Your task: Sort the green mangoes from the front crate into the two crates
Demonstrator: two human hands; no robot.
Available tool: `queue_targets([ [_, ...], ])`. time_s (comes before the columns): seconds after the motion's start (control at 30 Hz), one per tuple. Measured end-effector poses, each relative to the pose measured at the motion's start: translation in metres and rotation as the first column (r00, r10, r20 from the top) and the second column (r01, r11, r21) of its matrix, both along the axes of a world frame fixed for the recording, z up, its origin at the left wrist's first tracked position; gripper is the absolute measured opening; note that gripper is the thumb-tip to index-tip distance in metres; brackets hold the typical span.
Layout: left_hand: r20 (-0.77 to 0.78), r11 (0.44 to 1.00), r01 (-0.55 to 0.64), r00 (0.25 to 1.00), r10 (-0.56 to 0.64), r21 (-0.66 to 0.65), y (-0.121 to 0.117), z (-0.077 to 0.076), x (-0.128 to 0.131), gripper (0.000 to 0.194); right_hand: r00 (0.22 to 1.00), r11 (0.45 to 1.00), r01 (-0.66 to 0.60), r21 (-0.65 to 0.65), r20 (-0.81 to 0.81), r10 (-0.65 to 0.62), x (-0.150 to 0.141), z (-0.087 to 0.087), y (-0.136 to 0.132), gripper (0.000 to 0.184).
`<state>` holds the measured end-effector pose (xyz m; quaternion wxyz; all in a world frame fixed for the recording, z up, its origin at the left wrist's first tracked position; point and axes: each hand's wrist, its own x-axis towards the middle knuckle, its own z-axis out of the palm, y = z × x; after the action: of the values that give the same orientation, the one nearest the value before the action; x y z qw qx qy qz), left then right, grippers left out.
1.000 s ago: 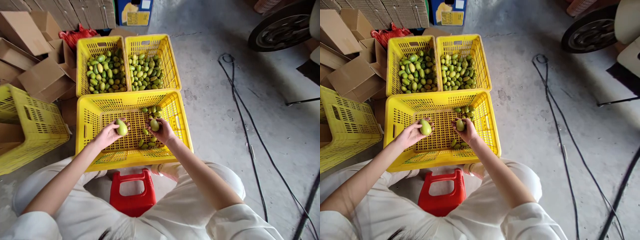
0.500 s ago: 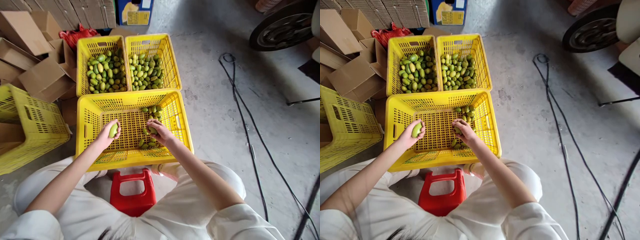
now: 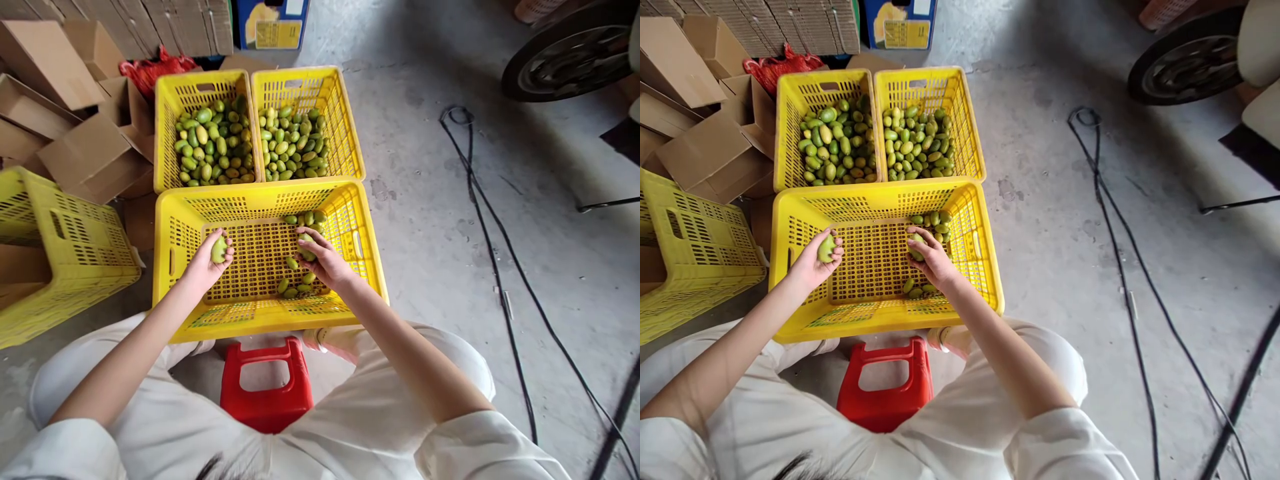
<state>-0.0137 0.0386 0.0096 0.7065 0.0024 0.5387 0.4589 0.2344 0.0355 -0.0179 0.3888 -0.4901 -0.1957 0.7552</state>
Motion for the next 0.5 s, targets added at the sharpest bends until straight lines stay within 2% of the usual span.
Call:
queue_targets([
  [0.1,-0.168,0.979,-0.018,0.986,-0.017,-0.205,-0.001,-0.009,0.002,0.01,0.98,0.992,-0.117,0.052,0.165,0.107,-0.003,-0.005,-0.005,0.035],
  [0.2,-0.176,0.938,0.033,0.979,-0.099,-0.344,-0.007,-0.019,0.005,0.008,0.892,0.965,-0.229,0.127,0.424,0.156,-0.005,-0.014,-0.009,0.029],
  [0.27,-0.123,0.949,0.11,0.981,-0.152,-0.294,-0.01,-0.023,0.005,0.006,0.832,0.949,-0.266,0.168,0.538,0.138,-0.006,-0.017,-0.009,0.026],
  [0.33,-0.09,0.97,0.19,0.975,-0.205,-0.154,-0.012,-0.021,0.005,0.011,0.841,0.959,-0.237,0.156,0.527,0.122,-0.005,-0.019,-0.008,0.029],
  [0.43,-0.071,0.967,0.252,0.966,-0.248,0.043,-0.009,-0.013,0.003,0.012,0.947,0.994,-0.096,0.048,0.311,0.077,-0.004,-0.017,-0.004,0.037],
  [0.5,-0.025,0.968,0.234,0.972,-0.232,0.091,-0.005,-0.006,0.0,0.016,0.986,1.0,-0.024,-0.009,0.162,0.025,-0.004,-0.016,-0.002,0.04],
])
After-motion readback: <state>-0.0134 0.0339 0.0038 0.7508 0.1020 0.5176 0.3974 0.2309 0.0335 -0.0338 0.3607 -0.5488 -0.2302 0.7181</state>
